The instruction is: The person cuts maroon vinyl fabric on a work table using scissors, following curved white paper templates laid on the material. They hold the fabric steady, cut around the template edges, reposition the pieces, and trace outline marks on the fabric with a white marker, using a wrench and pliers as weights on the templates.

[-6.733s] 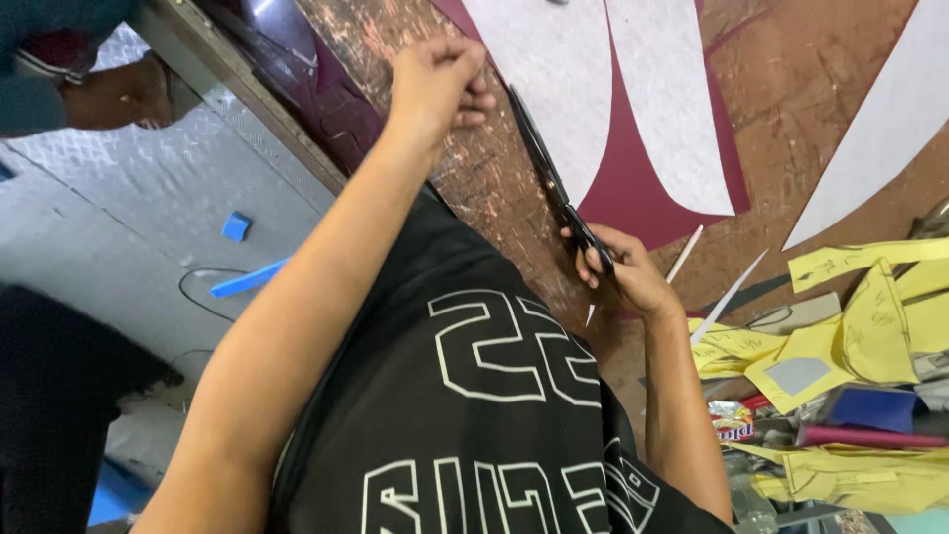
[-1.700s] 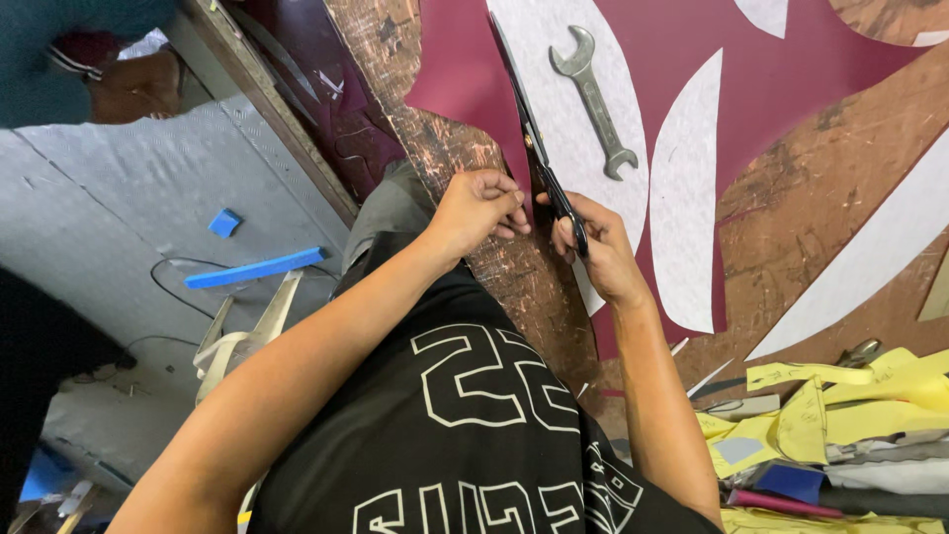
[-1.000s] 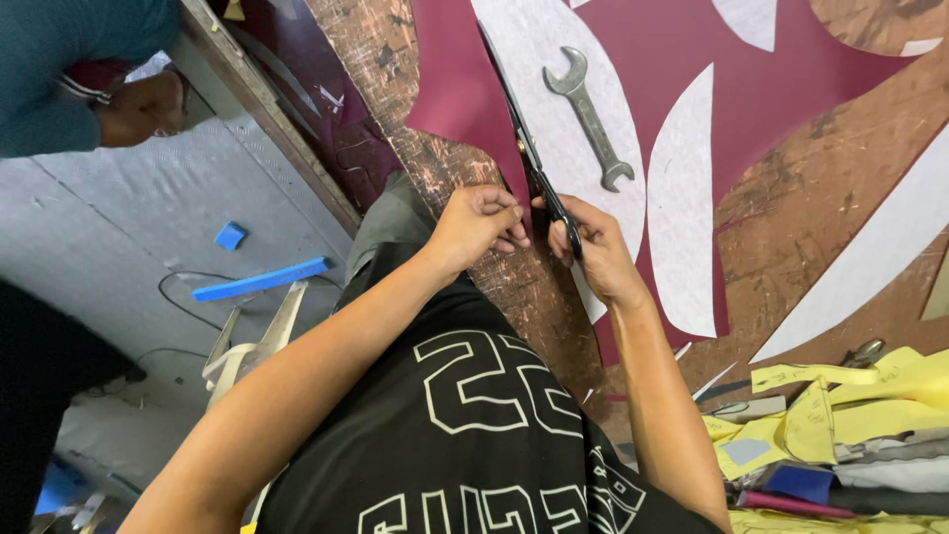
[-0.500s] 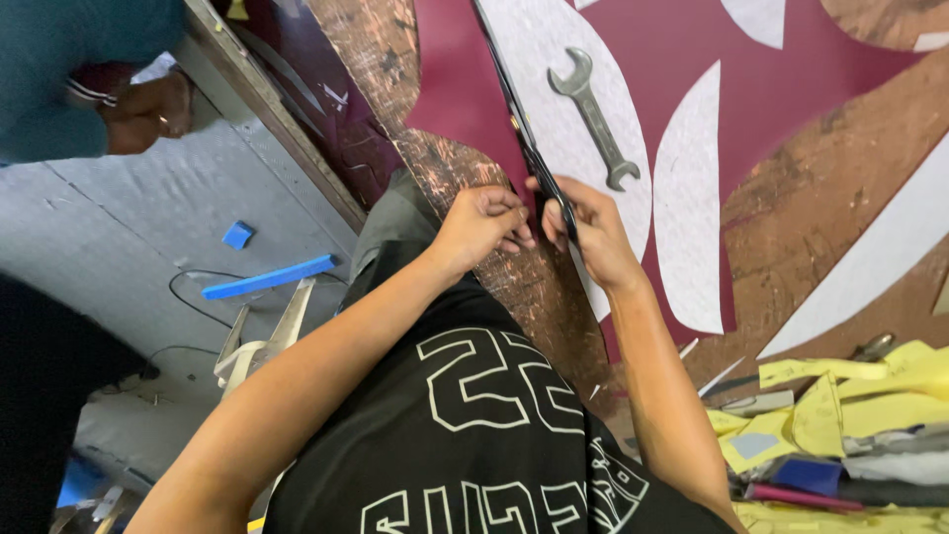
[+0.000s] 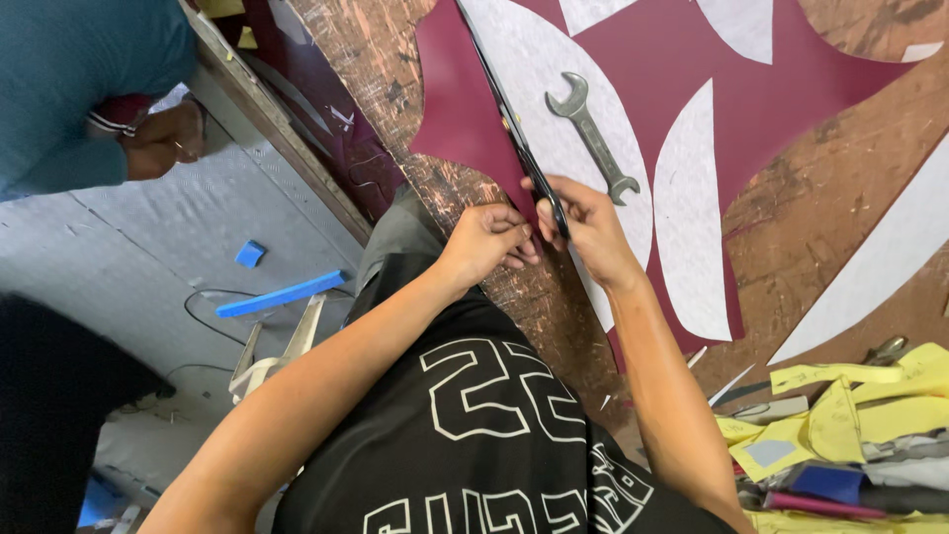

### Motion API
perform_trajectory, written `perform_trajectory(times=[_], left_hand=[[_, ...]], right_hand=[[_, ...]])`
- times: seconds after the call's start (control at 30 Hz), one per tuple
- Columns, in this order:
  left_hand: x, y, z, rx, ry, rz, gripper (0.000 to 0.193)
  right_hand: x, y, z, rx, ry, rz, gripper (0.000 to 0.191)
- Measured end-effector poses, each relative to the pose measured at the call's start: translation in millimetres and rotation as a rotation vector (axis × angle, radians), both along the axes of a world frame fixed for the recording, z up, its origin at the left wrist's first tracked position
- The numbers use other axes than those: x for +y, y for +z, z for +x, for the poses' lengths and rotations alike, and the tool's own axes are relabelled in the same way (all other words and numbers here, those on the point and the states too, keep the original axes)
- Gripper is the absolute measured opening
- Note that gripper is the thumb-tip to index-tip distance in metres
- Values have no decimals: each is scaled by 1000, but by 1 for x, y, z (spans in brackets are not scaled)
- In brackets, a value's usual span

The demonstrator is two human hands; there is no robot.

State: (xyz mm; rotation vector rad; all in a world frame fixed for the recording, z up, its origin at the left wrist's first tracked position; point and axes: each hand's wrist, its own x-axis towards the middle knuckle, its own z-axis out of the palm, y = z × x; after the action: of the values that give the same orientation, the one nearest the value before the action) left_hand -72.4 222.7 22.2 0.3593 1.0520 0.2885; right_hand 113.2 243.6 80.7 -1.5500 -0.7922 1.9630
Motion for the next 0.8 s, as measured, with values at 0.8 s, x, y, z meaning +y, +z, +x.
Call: perform_trajectory(times=[0.8], left_hand=[[59,18,-220,345,127,250,9]], right_hand=[[-46,1,-6,24,146,-71,41]])
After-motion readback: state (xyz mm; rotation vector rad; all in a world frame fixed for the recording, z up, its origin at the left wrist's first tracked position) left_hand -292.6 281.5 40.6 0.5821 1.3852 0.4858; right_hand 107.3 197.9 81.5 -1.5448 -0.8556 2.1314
